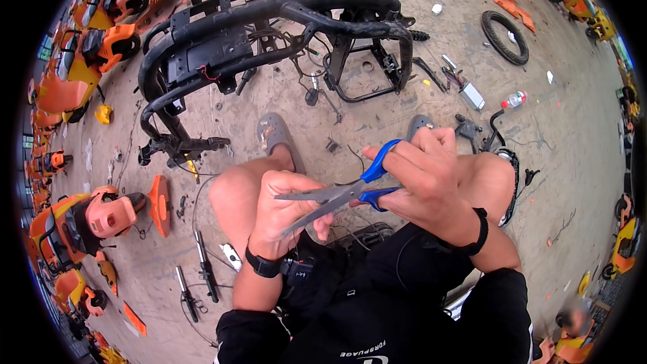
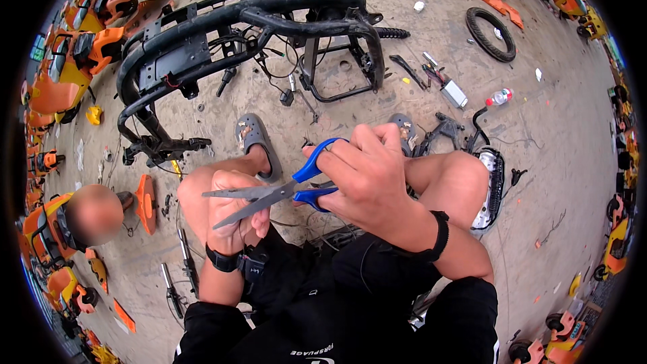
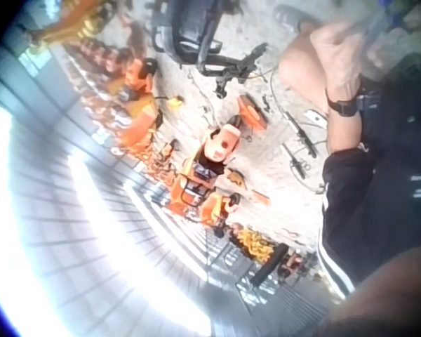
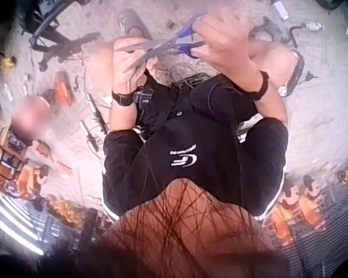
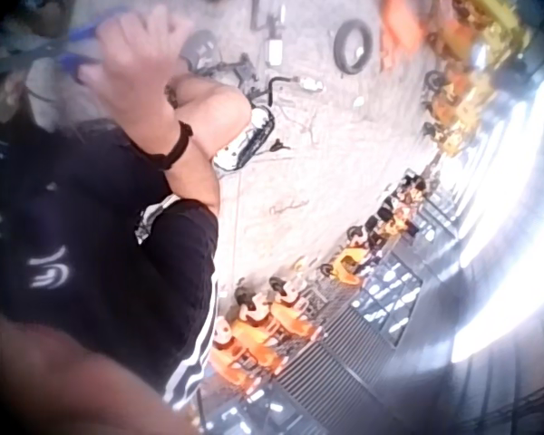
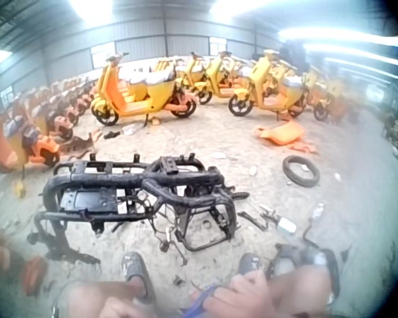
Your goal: The person uses shears to cut and strip electrical wires while working on a scooter frame, then twists the exposed wire ends together by hand and applies tape.
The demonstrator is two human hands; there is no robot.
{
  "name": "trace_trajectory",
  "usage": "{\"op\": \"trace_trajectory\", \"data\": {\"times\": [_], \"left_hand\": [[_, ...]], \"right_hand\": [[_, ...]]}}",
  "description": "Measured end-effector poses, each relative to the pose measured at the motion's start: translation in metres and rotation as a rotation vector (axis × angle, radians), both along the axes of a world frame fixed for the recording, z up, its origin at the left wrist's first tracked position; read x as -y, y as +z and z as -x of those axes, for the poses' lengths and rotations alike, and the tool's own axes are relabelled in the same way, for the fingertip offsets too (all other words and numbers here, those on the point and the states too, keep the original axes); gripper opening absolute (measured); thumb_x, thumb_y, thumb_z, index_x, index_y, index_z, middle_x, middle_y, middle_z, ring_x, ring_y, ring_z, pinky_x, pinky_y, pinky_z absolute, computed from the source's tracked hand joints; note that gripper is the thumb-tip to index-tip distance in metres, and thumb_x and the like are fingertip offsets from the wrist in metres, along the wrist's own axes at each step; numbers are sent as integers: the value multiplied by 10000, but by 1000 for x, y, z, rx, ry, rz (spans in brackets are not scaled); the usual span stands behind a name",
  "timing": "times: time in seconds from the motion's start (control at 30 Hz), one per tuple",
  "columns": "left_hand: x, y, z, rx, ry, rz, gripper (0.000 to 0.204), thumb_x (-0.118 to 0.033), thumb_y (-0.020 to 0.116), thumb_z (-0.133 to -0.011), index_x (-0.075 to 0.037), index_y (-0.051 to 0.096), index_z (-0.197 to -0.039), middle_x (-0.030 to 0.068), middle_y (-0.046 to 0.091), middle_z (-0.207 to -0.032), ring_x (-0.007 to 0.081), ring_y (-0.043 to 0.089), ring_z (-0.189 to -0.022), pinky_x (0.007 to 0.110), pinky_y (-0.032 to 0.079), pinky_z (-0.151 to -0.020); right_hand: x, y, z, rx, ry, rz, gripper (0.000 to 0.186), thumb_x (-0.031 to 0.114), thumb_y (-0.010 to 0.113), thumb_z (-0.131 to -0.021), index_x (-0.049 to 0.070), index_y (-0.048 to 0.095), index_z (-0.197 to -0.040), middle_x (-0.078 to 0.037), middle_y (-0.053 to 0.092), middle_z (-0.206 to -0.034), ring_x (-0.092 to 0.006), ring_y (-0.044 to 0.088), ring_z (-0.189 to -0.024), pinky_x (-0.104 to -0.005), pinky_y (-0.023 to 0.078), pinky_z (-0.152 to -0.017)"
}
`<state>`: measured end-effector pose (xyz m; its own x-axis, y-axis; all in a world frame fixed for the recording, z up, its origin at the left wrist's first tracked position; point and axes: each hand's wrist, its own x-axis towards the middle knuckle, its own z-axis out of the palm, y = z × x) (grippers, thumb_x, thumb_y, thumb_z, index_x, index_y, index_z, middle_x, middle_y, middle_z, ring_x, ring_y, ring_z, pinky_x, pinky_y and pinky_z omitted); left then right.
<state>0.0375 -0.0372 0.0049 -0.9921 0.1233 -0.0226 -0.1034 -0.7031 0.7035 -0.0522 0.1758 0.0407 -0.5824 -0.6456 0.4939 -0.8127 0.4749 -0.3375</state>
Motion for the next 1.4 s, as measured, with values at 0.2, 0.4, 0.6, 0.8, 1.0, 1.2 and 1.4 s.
{"op": "trace_trajectory", "data": {"times": [0.2,0.4,0.6,0.8,1.0,1.2,1.4], "left_hand": [[-2,-6,-1,36,31,-77,188,-54,633,-882,126,637,-939,212,643,-692,214,607,-502,303,521,-427],[-2,-11,3,27,14,-78,193,-59,635,-884,133,625,-866,221,637,-689,214,592,-492,311,516,-415],[-5,-8,6,-25,105,90,287,-114,636,-892,170,604,-854,184,578,-572,190,536,-397,278,468,-337],[-8,-3,7,-90,60,128,263,-95,622,-899,167,614,-915,187,580,-575,211,550,-408,290,480,-348],[-4,-13,6,-73,119,112,248,-88,647,-880,153,624,-931,181,587,-588,200,555,-417,304,496,-339],[-5,-14,6,-87,124,109,261,-102,641,-891,154,621,-938,183,593,-603,197,555,-425,299,493,-342],[-5,-14,9,-105,94,72,317,-139,638,-898,175,607,-926,176,577,-584,196,544,-415,293,485,-345]], "right_hand": [[0,-3,1,-18,7,-5,378,390,764,-593,110,656,-822,32,539,-715,-176,462,-675,-353,303,-674],[-5,-13,7,-118,16,0,487,494,808,-539,114,693,-822,44,561,-673,-158,410,-611,-324,265,-664],[-2,-13,5,-103,4,49,520,527,799,-543,108,689,-830,40,540,-667,-165,415,-625,-330,275,-675],[2,-15,1,-74,-5,84,511,508,798,-566,93,682,-840,34,513,-669,-170,414,-630,-331,277,-674],[-2,-11,0,-83,-12,43,453,438,801,-562,91,681,-827,33,505,-651,-167,410,-619,-336,273,-679],[-4,-7,1,-105,-30,8,405,438,762,-600,102,553,-687,3,423,-640,-192,438,-648,-360,319,-686],[-4,-6,3,-118,-20,37,392,416,767,-589,104,550,-683,1,422,-638,-190,442,-649,-361,320,-687]]}}
